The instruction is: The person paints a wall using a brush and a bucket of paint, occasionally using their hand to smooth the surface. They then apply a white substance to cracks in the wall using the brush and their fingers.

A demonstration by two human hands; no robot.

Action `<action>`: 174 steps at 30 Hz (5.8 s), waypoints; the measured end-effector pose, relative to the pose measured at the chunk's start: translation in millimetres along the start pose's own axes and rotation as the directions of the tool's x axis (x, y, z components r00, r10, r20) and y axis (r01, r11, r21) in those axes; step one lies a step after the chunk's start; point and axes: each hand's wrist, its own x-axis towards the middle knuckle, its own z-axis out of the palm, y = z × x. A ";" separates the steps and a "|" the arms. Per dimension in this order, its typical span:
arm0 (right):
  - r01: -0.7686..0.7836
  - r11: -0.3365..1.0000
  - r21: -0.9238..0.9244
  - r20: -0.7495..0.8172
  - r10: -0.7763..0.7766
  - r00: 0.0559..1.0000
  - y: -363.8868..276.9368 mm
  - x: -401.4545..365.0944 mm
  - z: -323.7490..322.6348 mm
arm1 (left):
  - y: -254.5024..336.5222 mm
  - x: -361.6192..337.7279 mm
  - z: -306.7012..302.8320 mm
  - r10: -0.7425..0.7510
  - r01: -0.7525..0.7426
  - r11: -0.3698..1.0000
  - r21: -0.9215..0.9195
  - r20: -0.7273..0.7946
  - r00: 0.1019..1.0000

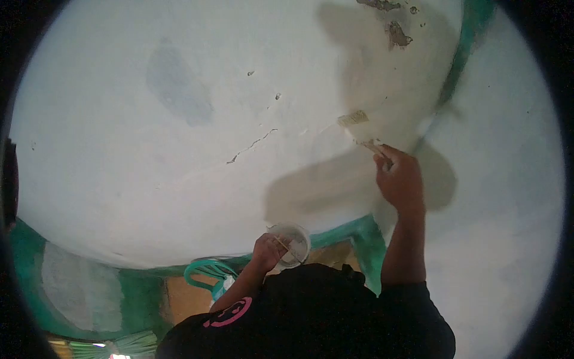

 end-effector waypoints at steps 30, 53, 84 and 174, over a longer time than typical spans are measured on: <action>0.257 0.964 -0.071 -0.055 -0.261 0.964 -10.7 56.7 -56.7 | 0.5 -21.5 -8.4 0.103 -0.117 0.992 -0.038 -0.264 0.959; 0.034 0.900 0.435 0.022 -0.049 0.999 32.9 -18.9 47.1 | -8.0 -22.1 -2.3 0.105 -0.126 0.991 -0.046 -0.320 0.941; -0.525 0.175 0.833 0.529 0.027 0.848 10.2 -68.7 116.7 | -37.7 -68.2 1.7 0.251 -0.332 0.914 -0.233 -0.317 0.914; -0.982 -0.084 0.172 0.942 0.305 0.139 66.1 -122.0 169.5 | 10.7 -77.0 23.1 0.235 -0.250 0.944 -0.217 -0.089 0.968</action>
